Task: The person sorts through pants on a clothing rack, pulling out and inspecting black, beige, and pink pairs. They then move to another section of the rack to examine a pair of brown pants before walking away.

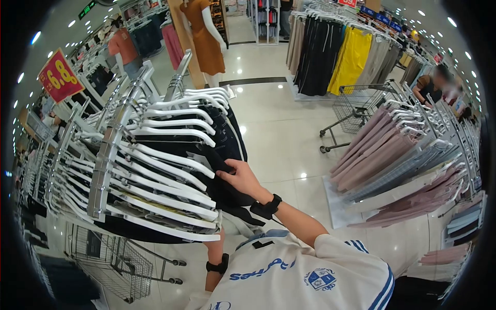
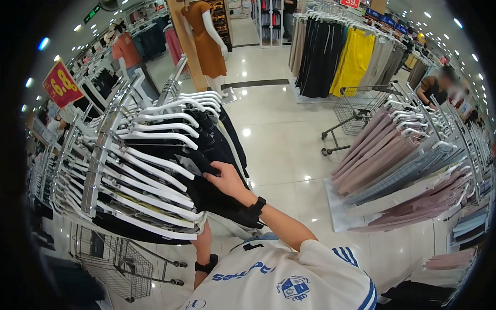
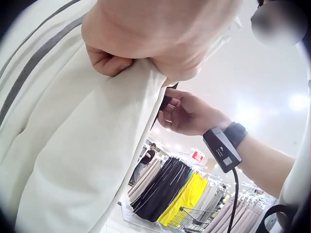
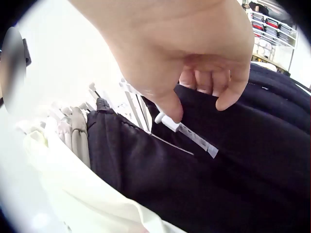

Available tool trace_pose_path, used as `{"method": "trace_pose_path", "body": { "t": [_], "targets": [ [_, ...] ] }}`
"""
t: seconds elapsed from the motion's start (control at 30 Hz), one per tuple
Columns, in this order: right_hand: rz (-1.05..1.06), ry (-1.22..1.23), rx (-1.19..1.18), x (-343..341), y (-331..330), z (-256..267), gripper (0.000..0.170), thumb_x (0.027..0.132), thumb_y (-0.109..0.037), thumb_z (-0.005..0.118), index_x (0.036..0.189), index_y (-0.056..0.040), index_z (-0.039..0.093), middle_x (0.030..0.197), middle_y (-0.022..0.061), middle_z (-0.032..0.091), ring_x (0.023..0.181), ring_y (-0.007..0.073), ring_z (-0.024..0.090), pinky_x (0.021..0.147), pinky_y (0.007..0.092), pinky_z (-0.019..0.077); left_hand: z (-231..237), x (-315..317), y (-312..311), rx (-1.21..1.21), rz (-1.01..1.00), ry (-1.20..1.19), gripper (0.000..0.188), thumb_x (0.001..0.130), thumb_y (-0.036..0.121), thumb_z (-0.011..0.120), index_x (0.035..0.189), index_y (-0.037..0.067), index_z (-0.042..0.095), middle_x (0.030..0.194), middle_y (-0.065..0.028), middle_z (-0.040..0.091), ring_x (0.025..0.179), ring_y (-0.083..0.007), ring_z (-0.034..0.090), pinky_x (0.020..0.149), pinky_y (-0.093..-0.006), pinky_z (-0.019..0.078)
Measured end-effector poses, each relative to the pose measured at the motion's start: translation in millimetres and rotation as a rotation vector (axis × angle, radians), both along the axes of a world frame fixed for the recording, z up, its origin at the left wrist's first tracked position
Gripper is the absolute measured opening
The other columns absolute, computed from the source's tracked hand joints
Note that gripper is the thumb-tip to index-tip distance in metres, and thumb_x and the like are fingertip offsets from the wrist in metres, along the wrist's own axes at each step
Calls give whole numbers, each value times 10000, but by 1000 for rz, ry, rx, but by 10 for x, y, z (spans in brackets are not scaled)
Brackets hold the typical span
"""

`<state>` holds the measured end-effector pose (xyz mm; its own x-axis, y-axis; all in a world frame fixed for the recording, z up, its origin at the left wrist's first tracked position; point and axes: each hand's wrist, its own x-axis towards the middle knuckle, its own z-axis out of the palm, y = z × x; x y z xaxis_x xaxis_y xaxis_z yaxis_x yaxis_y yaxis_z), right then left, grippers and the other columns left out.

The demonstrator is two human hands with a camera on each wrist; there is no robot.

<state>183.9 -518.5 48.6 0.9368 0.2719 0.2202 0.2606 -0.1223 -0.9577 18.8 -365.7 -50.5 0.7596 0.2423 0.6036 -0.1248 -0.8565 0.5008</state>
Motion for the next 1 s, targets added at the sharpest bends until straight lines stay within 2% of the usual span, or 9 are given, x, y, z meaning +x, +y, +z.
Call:
{"method": "trace_pose_path", "body": {
  "t": [0.13,0.27,0.33,0.37,0.53,0.6,0.73,0.87,1.0],
  "targets": [
    [144,-15,-53,-97,0,-59,290,836,-199,741,728,34,606,512,40,395,504,104,406,485,303,364,-2,-14,-9,-73,-77,51,309,812,102,745,1086,-24,676,1060,-157,702,958,-273,682,872,-371,516],
    [359,32,-7,-443,98,-82,250,829,-71,612,653,63,495,537,119,325,501,127,302,470,340,300,138,62,-182,-422,-196,90,266,797,139,774,1012,14,679,976,-115,697,886,-220,676,810,-340,529],
    [393,4,-21,-477,90,-52,238,843,-78,603,676,74,529,553,150,371,492,149,323,478,349,318,-156,109,-88,68,-90,109,264,824,151,758,1036,20,672,984,-110,691,884,-221,672,809,-343,524],
    [402,-19,22,-495,80,-9,242,852,-84,607,686,77,537,561,158,387,496,158,328,483,357,320,-593,143,11,-155,-126,-4,277,851,166,735,1072,15,663,1035,-126,692,922,-260,675,834,-358,517],
    [470,-131,9,-459,-16,85,248,885,-125,624,740,73,595,591,161,490,521,167,430,514,328,387,90,148,-115,2,92,90,318,865,159,710,1141,10,659,1120,-156,685,1029,-312,656,900,-403,498],
    [414,-61,64,-411,-71,111,169,894,-112,634,897,53,669,769,124,658,680,132,586,626,273,472,39,150,-60,71,82,60,319,861,157,712,1142,14,666,1135,-154,683,1038,-310,653,925,-405,489],
    [-233,-217,78,-130,-110,151,304,834,-192,745,1063,-14,655,1038,77,657,902,187,632,779,303,507,66,101,-11,107,51,47,316,857,148,714,1137,8,670,1139,-153,684,1047,-308,650,947,-405,478],
    [-131,-168,42,60,-60,22,343,786,-232,779,998,9,660,949,118,664,887,235,652,773,344,515,40,66,19,81,1,6,308,855,127,714,1128,-8,670,1122,-152,689,1042,-310,652,946,-404,478],
    [251,-18,-21,15,102,102,256,823,-195,742,951,10,659,819,118,689,775,219,672,729,328,522,111,59,-23,49,-8,21,306,856,106,711,1134,-14,664,1117,-157,689,1032,-299,656,947,-398,477]
  ]
}}
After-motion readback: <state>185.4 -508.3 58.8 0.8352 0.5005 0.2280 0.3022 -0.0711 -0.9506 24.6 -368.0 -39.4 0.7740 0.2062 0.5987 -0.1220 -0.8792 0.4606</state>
